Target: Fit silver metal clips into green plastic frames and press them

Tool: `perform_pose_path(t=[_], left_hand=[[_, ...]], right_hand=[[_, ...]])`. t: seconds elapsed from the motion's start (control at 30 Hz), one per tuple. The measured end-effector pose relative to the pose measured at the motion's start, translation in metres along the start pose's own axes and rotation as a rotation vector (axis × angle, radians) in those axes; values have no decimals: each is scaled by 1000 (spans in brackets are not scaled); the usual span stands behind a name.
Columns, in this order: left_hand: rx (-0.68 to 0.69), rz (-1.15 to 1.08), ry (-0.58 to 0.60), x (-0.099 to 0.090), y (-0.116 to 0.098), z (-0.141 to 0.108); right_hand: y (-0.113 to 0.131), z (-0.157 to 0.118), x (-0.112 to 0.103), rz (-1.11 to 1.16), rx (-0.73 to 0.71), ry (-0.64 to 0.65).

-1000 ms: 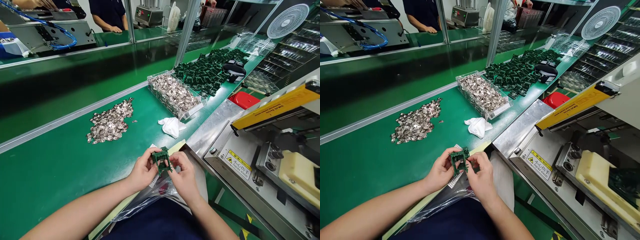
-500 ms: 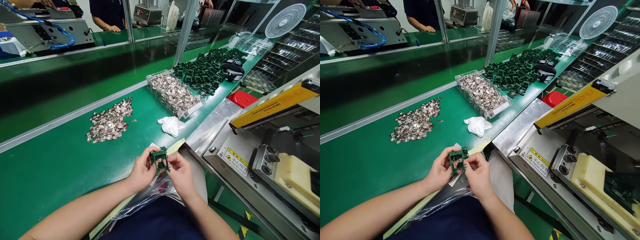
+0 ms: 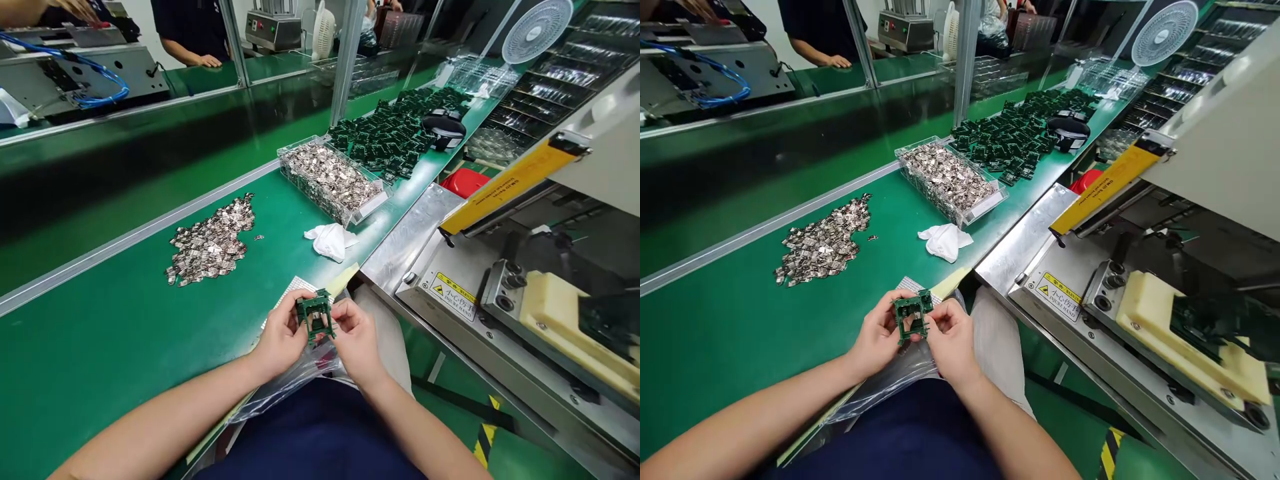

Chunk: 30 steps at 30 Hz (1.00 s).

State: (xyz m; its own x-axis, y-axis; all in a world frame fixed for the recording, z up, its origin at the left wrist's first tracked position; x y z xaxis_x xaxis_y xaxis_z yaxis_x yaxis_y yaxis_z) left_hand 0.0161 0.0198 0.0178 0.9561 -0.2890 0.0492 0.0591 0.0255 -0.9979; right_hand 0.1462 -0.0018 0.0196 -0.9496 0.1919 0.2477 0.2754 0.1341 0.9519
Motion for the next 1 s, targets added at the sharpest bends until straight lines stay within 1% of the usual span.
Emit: perform_pose_path(t=[0.07, 0.1, 0.17, 0.2, 0.23, 0.3, 0.4, 0.47, 0.57, 0.77, 1.0], left_hand=[[9, 42, -13, -1, 1, 0], [13, 48, -25, -2, 1, 1], [16, 27, -78, -6, 2, 5], [14, 5, -115, -8, 4, 8], [12, -14, -152, -11, 5, 12], [8, -24, -188, -14, 9, 20], [15, 11, -164, -13, 16, 30], [18, 14, -149, -12, 19, 34], [32, 23, -146, -12, 20, 34], [54, 61, -148, -12, 19, 31], [34, 41, -140, -13, 19, 33]], right_hand=[[-1, -2, -6, -17, -12, 35], [-1, -2, -11, -42, -42, 34], [-3, -2, -24, -113, -117, -23], [-7, -1, -31, -145, -132, -54], [-12, 0, -36, -168, -125, -70], [-26, 3, -41, -184, -68, -34], [-47, 8, -35, -171, -29, 51], [-57, 9, -28, -160, -51, 47], [-66, 7, -20, -144, -94, 9], [-77, 0, -19, -171, -198, -40], [-83, 1, -21, -276, -310, -33]])
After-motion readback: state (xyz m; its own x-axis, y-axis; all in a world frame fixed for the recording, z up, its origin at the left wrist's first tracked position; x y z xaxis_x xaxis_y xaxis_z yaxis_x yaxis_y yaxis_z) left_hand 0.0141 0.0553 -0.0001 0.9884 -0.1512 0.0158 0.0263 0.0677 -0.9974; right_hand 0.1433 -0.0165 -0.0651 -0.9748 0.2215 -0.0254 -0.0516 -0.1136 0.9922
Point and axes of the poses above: each hand's wrist, its own z-axis towards the middle knuckle, its own x-axis out of the palm, y = z × x, the point moved 3 cm from there along z, towards the middle knuckle
